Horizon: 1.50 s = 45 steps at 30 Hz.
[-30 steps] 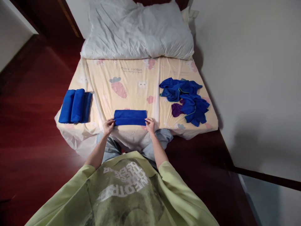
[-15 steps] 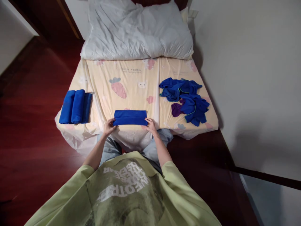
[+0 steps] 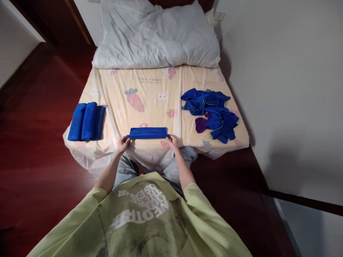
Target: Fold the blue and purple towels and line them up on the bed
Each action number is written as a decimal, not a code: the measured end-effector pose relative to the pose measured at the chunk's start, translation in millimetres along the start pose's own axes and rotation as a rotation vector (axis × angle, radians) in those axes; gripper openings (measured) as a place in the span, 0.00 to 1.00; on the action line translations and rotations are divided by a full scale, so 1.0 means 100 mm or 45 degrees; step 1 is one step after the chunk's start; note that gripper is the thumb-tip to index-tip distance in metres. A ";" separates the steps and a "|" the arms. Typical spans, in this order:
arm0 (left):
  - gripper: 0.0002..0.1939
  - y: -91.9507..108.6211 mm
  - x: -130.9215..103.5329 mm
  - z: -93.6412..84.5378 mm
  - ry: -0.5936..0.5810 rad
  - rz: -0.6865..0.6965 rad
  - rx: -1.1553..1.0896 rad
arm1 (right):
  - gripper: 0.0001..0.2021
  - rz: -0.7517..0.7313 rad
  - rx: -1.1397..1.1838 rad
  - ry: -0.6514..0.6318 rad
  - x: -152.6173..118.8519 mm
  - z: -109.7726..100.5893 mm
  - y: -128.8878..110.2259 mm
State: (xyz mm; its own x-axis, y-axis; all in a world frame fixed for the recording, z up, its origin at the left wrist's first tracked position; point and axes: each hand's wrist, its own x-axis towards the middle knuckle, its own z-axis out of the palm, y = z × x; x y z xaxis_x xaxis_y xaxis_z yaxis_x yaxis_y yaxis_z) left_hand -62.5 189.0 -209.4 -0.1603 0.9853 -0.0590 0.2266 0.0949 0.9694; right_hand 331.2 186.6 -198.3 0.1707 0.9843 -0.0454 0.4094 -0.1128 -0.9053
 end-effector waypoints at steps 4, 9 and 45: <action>0.29 0.06 0.00 -0.01 0.037 0.002 0.092 | 0.24 0.015 -0.028 -0.010 -0.01 0.01 -0.02; 0.26 0.12 0.01 -0.01 0.053 -0.045 0.266 | 0.28 0.020 0.003 0.017 -0.01 0.05 -0.06; 0.16 0.27 -0.13 0.12 -0.001 0.493 0.719 | 0.11 -0.033 -0.120 0.222 -0.08 0.18 -0.09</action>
State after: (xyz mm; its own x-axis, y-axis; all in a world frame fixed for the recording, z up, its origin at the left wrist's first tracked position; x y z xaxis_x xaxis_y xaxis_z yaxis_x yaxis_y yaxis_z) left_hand -42.9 180.9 -184.9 0.0340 0.9633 0.2663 0.7339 -0.2050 0.6476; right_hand 310.2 182.0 -197.1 0.3079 0.9496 0.0587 0.4968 -0.1078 -0.8612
